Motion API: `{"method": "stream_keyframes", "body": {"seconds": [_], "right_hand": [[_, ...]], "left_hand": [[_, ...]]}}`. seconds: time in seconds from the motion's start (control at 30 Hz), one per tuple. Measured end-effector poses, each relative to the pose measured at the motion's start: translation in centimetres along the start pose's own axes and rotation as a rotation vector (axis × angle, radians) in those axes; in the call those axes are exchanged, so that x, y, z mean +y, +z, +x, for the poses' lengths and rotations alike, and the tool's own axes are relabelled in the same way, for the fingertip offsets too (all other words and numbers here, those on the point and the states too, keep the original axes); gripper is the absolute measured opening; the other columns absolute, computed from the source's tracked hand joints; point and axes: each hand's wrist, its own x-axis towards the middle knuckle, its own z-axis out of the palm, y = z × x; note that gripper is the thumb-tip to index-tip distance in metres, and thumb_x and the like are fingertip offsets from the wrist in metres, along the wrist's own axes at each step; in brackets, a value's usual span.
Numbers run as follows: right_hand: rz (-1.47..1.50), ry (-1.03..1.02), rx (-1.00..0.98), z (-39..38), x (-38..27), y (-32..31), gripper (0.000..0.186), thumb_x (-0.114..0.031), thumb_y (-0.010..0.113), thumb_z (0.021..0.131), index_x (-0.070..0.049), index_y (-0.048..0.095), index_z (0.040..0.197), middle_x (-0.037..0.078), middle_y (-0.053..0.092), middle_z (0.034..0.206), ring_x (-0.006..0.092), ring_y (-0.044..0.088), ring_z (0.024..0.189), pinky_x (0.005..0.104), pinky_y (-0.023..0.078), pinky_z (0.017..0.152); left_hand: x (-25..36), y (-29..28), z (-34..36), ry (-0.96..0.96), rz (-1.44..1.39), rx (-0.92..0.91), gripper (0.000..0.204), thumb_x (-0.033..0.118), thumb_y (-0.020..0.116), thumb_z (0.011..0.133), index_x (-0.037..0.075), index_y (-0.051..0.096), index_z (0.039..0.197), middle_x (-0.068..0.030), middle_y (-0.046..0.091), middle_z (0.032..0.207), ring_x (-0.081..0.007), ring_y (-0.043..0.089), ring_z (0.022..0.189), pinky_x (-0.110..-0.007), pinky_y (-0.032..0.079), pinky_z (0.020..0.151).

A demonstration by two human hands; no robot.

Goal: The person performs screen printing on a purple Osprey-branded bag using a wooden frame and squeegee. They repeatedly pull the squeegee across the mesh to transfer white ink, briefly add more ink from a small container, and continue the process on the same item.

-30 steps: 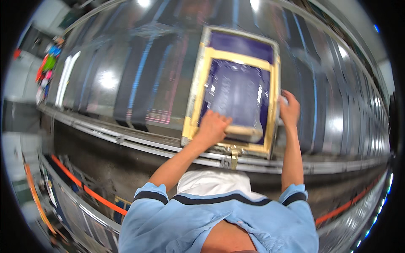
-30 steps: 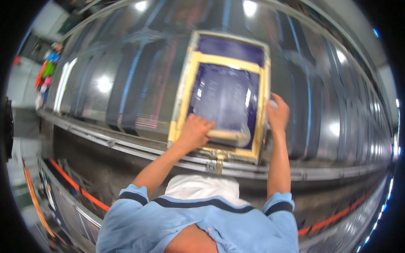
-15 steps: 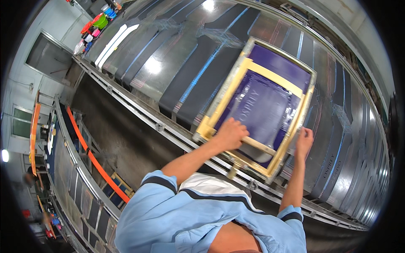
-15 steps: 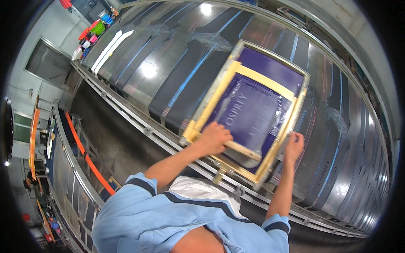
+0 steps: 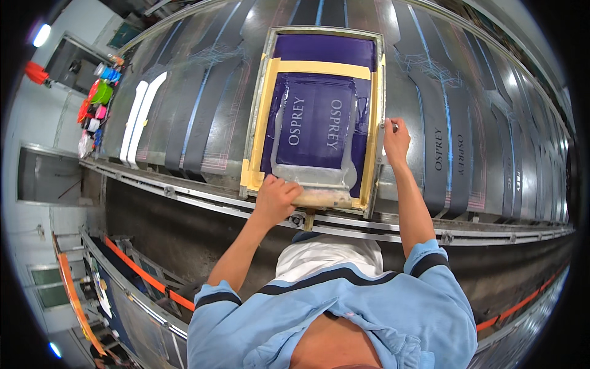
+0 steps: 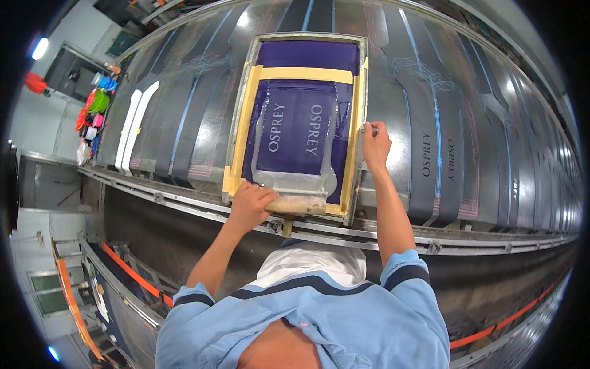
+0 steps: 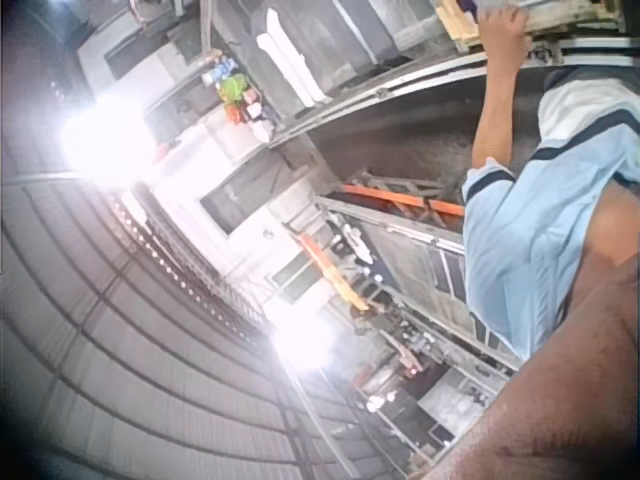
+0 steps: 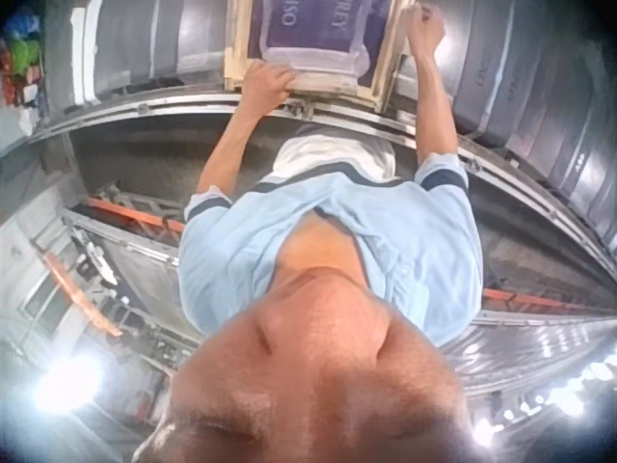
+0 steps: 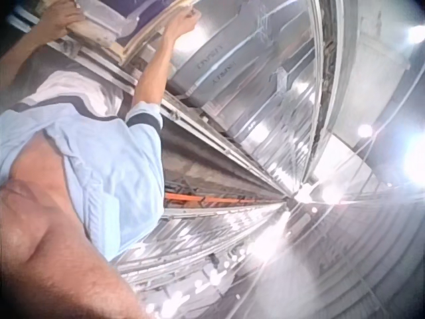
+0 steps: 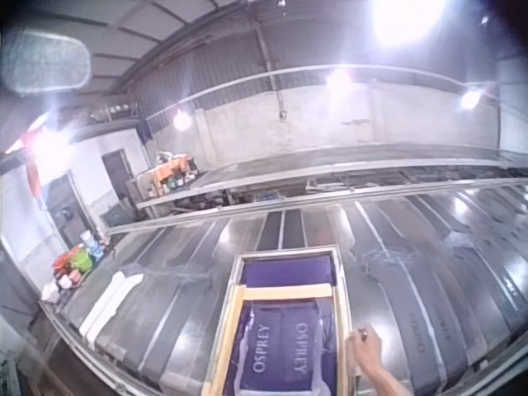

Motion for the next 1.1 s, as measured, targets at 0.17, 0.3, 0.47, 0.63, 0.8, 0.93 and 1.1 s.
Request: {"method": "stream_keyframes", "body": {"seconds": [0.17, 0.3, 0.47, 0.63, 0.8, 0.93, 1.1], "right_hand": [[-0.144, -0.018, 0.015, 0.7, 1.8, 1.8, 0.024, -0.028, 0.062, 0.1, -0.005, 0.066, 0.104, 0.016, 0.071, 0.079, 0.027, 0.067, 0.071, 0.042, 0.051, 0.069], [-0.273, 0.014, -0.036, 1.3, 1.7, 1.6, 0.025, -0.03, 0.061, 0.1, -0.006, 0.067, 0.104, 0.02, 0.071, 0.079, 0.0347, 0.069, 0.072, 0.0441, 0.052, 0.072], [-0.508, -0.038, -0.269, 3.6, -2.1, -0.2, 0.032, -0.036, 0.067, 0.096, -0.006, 0.071, 0.109, 0.019, 0.072, 0.092, 0.0355, 0.07, 0.092, 0.0456, 0.053, 0.082], [-0.226, -0.439, -0.558, 8.6, -8.2, 2.8, 0.048, -0.046, 0.073, 0.091, -0.004, 0.072, 0.114, 0.018, 0.073, 0.114, 0.0341, 0.068, 0.108, 0.0439, 0.052, 0.092], [-0.656, -0.513, -0.825, 13.1, -12.2, 8.4, 0.053, -0.05, 0.079, 0.08, -0.006, 0.074, 0.109, 0.018, 0.075, 0.096, 0.0376, 0.072, 0.094, 0.0451, 0.056, 0.085], [-0.783, -0.522, -0.736, 13.6, -11.6, 11.5, 0.039, -0.035, 0.081, 0.076, -0.007, 0.076, 0.102, 0.017, 0.075, 0.086, 0.0381, 0.072, 0.085, 0.0468, 0.057, 0.081], [-0.722, -0.529, -0.701, 5.9, -9.4, 9.6, 0.028, -0.021, 0.083, 0.071, -0.007, 0.074, 0.094, 0.017, 0.073, 0.08, 0.0372, 0.071, 0.084, 0.0468, 0.055, 0.08]], "left_hand": [[0.3, 1.5, -1.6, 0.0, -0.031, -0.027, 0.051, 0.01, 0.081, 0.056, 0.013, 0.072, 0.107, 0.0016, 0.071, 0.109, -0.0198, 0.061, 0.085, -0.038, 0.042, 0.082], [-2.5, 2.4, 1.2, 0.015, -0.027, -0.018, 0.053, 0.009, 0.079, 0.058, 0.013, 0.07, 0.11, 0.0015, 0.07, 0.11, -0.021, 0.061, 0.088, -0.04, 0.041, 0.082], [-11.3, 3.7, 12.6, 0.096, 0.0, 0.012, 0.051, 0.008, 0.079, 0.06, 0.014, 0.071, 0.11, -0.0014, 0.072, 0.106, -0.0231, 0.063, 0.093, -0.042, 0.042, 0.086], [-18.5, 3.3, 23.7, 0.089, -0.136, -0.012, 0.028, 0.017, 0.086, 0.066, 0.014, 0.076, 0.092, -0.0013, 0.073, 0.086, -0.023, 0.067, 0.08, -0.04, 0.045, 0.08], [-19.9, 2.1, 28.6, -0.041, -0.22, -0.16, 0.027, 0.028, 0.087, 0.071, 0.013, 0.079, 0.092, -0.0091, 0.072, 0.076, -0.0312, 0.07, 0.077, -0.042, 0.051, 0.078], [-20.9, 3.0, 30.1, -0.077, -0.175, -0.169, 0.031, 0.033, 0.087, 0.069, 0.014, 0.079, 0.092, -0.0118, 0.071, 0.075, -0.034, 0.069, 0.075, -0.042, 0.054, 0.072], [-18.0, 3.5, 22.7, -0.027, -0.237, -0.144, 0.026, 0.03, 0.086, 0.068, 0.018, 0.078, 0.089, -0.0071, 0.072, 0.079, -0.0302, 0.069, 0.077, -0.043, 0.05, 0.075]]}}
